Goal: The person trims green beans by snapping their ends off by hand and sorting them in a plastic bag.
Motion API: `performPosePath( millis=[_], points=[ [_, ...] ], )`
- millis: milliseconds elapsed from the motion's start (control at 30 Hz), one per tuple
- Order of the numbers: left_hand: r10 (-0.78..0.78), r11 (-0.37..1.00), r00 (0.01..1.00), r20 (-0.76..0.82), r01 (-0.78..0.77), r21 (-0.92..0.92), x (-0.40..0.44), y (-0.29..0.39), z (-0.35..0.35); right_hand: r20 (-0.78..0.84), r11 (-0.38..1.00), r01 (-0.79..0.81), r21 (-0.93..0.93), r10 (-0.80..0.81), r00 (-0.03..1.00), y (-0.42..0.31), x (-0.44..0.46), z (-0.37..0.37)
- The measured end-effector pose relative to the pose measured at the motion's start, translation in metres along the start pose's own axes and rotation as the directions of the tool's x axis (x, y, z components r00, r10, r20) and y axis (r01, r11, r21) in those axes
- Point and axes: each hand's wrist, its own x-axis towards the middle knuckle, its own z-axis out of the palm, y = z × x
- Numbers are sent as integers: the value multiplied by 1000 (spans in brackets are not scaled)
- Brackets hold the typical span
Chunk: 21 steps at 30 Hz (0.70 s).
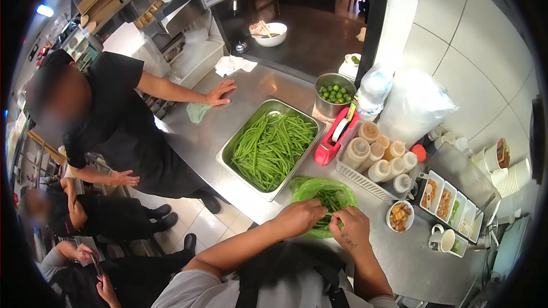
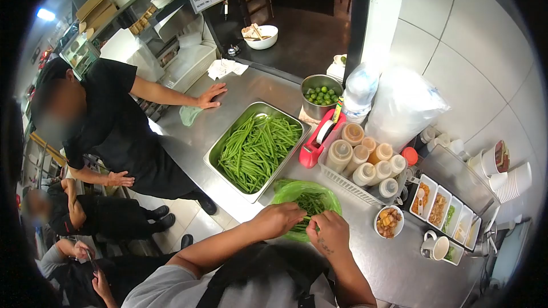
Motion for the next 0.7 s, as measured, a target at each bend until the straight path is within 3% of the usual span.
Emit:
performPosePath(
  millis=[67, 133, 167, 233, 267, 333, 367, 433, 500, 533, 567, 633, 667, 700],
  points=[
    [3, 1000, 1000, -1, -3, -14, 0, 2, 0, -4, 1000, 9, 10, -9, 1000, 2, -1, 3],
    [-2, 981, 996, -88, -15, -192, 2, 4, 0, -33, 932, -176, 319, 196, 980, 5, -5, 8],
    [1, 982, 996, -90, -19, -190, 3, 6, -1, -36, 932, -172, 318, 194, 980, 7, -6, 12],
    [-58, 942, 996, -61, 35, -335, 4, 9, 0, -26, 750, -317, 580, 406, 914, 11, -9, 19],
    [-55, 941, 997, -58, 32, -338, 3, 9, 3, 81, 442, -378, 814, 557, 827, 10, -10, 23],
    [-162, 840, 981, -107, 80, -537, -2, 4, 12, 85, 384, -384, 840, 607, 790, 14, -6, 23],
    [-158, 835, 983, -96, 81, -545, -4, 1, 14, 93, 321, -385, 865, 651, 753, 17, -5, 23],
    [-445, 324, 892, 83, 247, -913, -6, -9, 11, 109, 374, -394, 840, 595, 796, 23, -12, 25],
    [-452, 244, 892, 16, 141, -960, -4, -14, 0, 146, 851, -408, 331, 381, 913, 22, -16, 24],
    [-458, 215, 889, 20, 133, -968, -4, -16, -3, 193, 905, -370, 209, 332, 923, 18, -14, 22],
    [-458, 214, 889, 23, 135, -967, -3, -17, -4, 193, 905, -372, 209, 334, 922, 18, -17, 28],
    [-465, 172, 885, 20, 112, -979, -3, -19, -4, 216, 609, -476, 635, 451, 866, 15, -21, 44],
    [-466, 170, 885, 26, 118, -978, -4, -19, -2, 328, 387, -526, 758, 470, 819, 10, -20, 42],
    [-464, 170, 885, 24, 115, -979, -4, -19, 0, 329, 382, -529, 758, 476, 815, 11, -19, 43]
  ],
)
